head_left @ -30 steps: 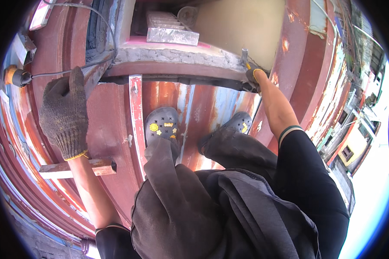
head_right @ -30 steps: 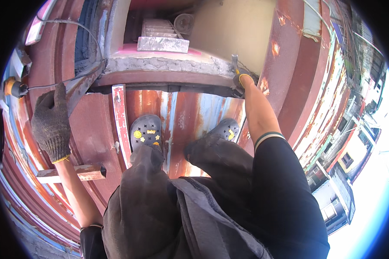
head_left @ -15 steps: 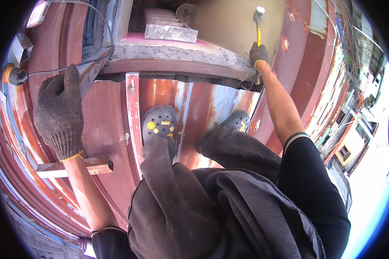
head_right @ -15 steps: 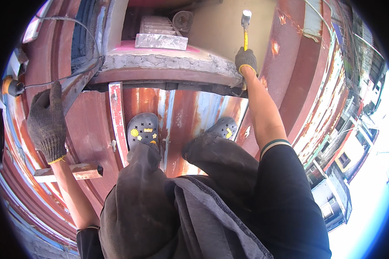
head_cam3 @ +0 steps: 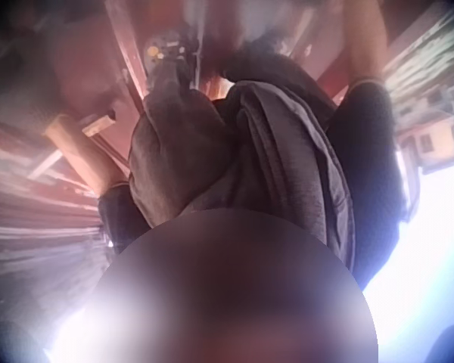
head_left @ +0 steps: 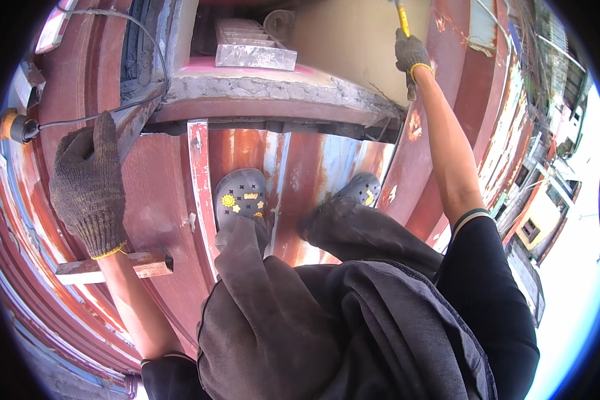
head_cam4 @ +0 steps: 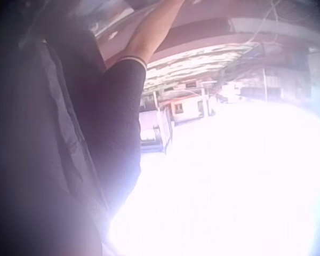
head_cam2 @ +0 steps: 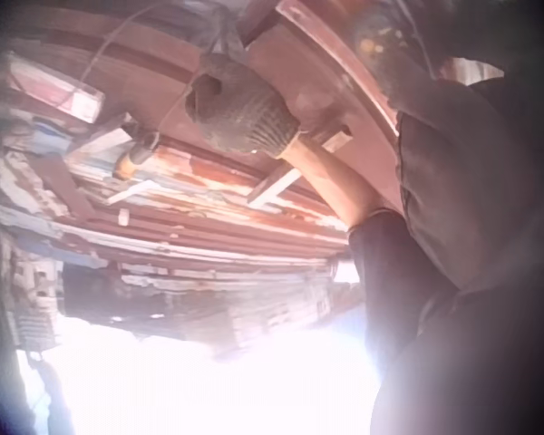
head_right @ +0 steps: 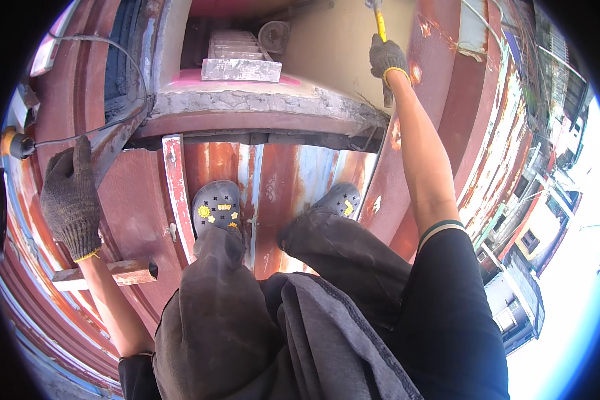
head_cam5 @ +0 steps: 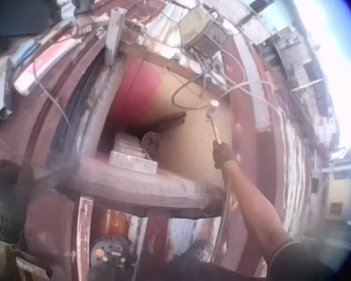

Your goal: The person uses a hammer to chip away at a concrete ledge on a red metal structure. They repeatedly strike the surface to remove material and debris, working along the edge of the ledge.

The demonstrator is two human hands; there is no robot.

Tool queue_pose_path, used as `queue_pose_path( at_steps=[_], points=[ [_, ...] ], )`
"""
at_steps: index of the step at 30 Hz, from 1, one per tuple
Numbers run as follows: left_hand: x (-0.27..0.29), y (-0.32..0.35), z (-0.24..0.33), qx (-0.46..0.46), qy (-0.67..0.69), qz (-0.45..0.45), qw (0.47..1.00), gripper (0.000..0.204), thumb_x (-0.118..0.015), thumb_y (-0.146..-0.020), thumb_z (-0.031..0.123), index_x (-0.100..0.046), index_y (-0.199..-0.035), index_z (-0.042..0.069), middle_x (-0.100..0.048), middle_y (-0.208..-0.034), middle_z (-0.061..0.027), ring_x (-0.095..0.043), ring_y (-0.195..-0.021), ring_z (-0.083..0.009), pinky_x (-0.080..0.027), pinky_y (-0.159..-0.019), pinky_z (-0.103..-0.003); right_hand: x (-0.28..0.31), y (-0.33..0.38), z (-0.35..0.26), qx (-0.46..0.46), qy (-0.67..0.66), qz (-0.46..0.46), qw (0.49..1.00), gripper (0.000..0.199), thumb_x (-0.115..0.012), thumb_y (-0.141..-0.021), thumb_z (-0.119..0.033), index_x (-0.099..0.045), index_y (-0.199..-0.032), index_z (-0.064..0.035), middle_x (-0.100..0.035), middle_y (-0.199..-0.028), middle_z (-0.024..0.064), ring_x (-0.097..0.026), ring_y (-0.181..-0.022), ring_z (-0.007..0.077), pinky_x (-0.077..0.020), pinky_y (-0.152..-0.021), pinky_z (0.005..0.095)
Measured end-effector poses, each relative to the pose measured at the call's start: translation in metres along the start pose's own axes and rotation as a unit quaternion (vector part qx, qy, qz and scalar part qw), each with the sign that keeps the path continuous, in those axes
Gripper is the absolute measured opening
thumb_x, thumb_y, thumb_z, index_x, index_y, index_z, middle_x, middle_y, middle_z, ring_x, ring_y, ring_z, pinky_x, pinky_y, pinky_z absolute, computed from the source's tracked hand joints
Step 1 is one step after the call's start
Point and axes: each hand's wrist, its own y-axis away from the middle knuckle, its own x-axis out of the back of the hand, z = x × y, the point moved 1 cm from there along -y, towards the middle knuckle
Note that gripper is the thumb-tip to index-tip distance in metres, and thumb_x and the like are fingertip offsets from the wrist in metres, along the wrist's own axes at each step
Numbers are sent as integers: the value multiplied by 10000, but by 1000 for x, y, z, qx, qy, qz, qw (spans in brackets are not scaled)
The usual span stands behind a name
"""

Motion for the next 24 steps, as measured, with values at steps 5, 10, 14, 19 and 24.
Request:
queue_pose_path(
  at_steps=[5, 10, 14, 19, 24],
  points=[
    [6, 0, -1, 33, -13, -33, 999, 437, -650, -887, 482, -767, -973, 70, -723, -940, -79, -711, -837, -228, -544, -749, -371, -59, 64, -39, -277, -186, 49, 941, 539, -415, -968, -461, -603, -1051, 38, -659, -997, 312, -632, -979, 479, -505, -847, 528],
    [10, -7, 22, 73, 39, -16, 996, 425, -646, -889, 468, -764, -926, 61, -715, -934, -85, -709, -814, -238, -543, -748, -360, -171, 64, 6, -185, -167, -211, 945, 339, -478, -876, -281, -648, -1062, -54, -656, -836, 202, -632, -721, 324, -495, -658, 458],
    [14, -2, 16, 87, 26, -63, 994, 399, -631, -907, 452, -758, -1011, 88, -708, -984, -89, -705, -873, -233, -534, -784, -364, -29, 10, -50, -201, -191, -385, 880, 351, -454, -925, -355, -600, -763, -79, -519, -520, 60, -454, -388, 224, -376, -422, 413],
    [7, -2, 15, 62, 52, -14, 997, 461, -655, -876, 492, -767, -909, 46, -714, -926, -102, -706, -789, -243, -545, -728, -369, 43, -24, -40, -83, -105, -33, 990, 495, -416, -947, -437, -648, -986, -1, -698, -887, 207, -680, -777, 381, -523, -711, 487],
    [4, -1, 5, 56, 28, -28, 998, 462, -663, -872, 497, -770, -928, 50, -719, -918, -95, -704, -824, -261, -546, -750, -396, -7, 19, -36, -224, -175, 75, 956, 545, -417, -944, -452, -644, -969, 43, -668, -966, 293, -649, -963, 442, -506, -851, 511]
  ],
)
